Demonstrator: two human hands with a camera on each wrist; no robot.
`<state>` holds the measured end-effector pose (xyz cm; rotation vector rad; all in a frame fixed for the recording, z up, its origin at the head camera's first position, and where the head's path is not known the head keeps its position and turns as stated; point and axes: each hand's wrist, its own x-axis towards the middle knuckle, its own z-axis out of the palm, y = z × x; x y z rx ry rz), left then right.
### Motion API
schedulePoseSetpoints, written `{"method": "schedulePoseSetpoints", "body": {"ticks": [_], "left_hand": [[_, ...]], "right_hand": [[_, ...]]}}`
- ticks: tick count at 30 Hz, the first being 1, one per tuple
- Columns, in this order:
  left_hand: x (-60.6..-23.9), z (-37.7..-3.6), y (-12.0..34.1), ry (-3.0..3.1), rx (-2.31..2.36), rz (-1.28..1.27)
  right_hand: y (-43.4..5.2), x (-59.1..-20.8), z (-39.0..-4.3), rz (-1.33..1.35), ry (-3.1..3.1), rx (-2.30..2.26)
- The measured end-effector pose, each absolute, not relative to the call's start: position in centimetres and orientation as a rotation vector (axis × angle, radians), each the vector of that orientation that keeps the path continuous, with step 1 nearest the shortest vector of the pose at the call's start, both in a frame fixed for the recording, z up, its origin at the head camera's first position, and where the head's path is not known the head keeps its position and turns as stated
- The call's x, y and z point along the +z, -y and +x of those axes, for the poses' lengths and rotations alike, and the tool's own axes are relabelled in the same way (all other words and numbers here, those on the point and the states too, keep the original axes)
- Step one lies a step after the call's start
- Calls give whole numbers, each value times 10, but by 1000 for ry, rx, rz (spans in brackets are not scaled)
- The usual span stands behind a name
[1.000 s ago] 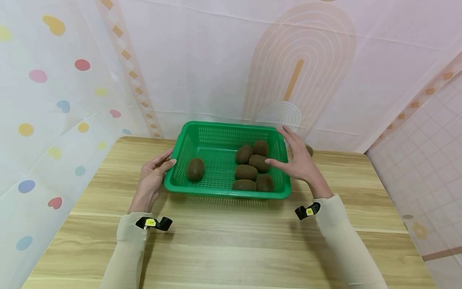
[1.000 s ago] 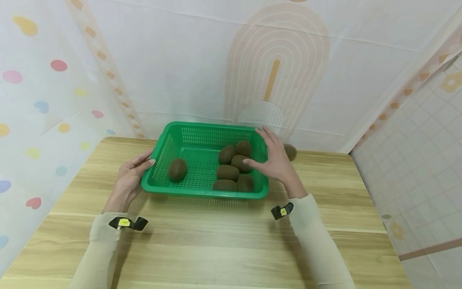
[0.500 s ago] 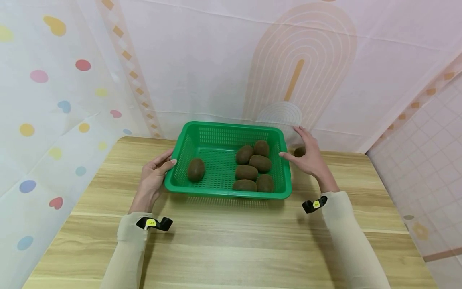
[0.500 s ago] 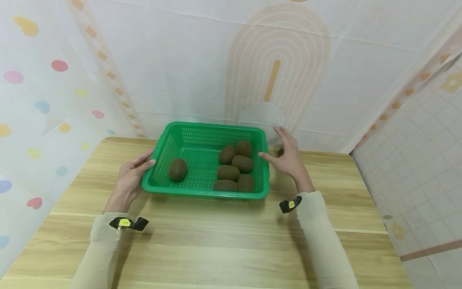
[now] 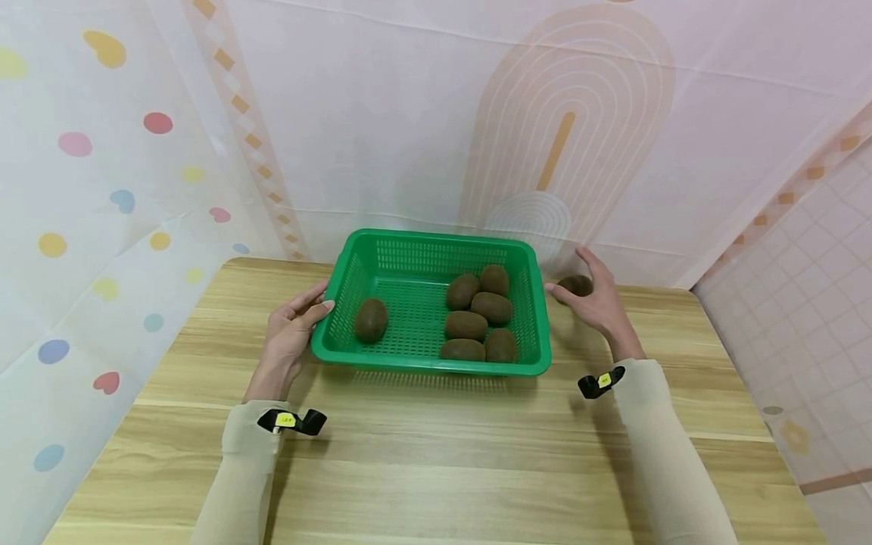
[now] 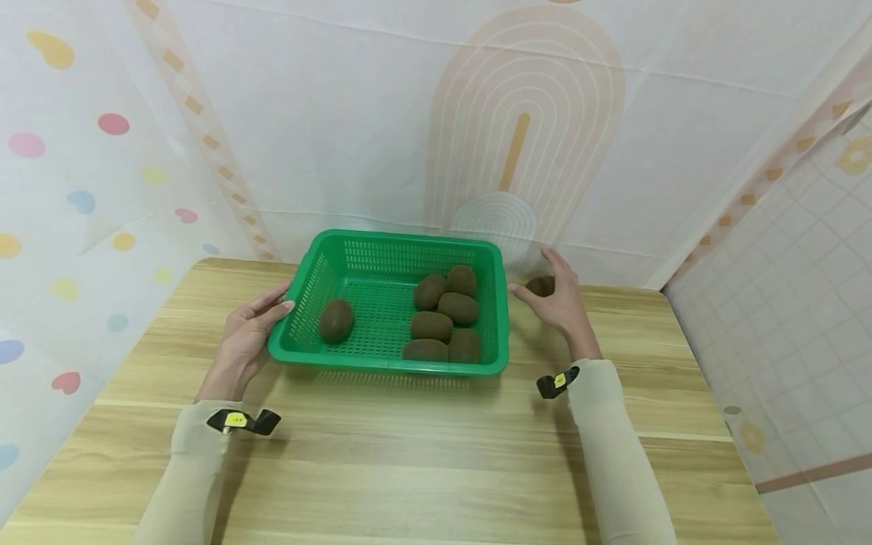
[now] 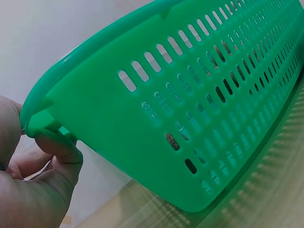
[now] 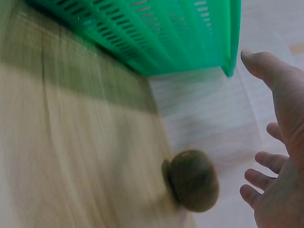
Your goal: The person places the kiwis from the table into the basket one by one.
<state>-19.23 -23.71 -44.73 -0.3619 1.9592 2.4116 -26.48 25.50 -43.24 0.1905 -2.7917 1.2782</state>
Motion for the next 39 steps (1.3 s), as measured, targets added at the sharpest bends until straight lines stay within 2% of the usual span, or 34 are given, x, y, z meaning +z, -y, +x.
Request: {"method": "schedulePoseSetpoints", "body": {"ticks": [29,39], "left_hand": [[-450,-194,237,-1969,2402,-371],[-449,-193,238,-1984,2392,-370]], "right_hand": [[-265,-484,-287,-226,2734,1305],[-260,-481,-288,-251,2697,1278]]}}
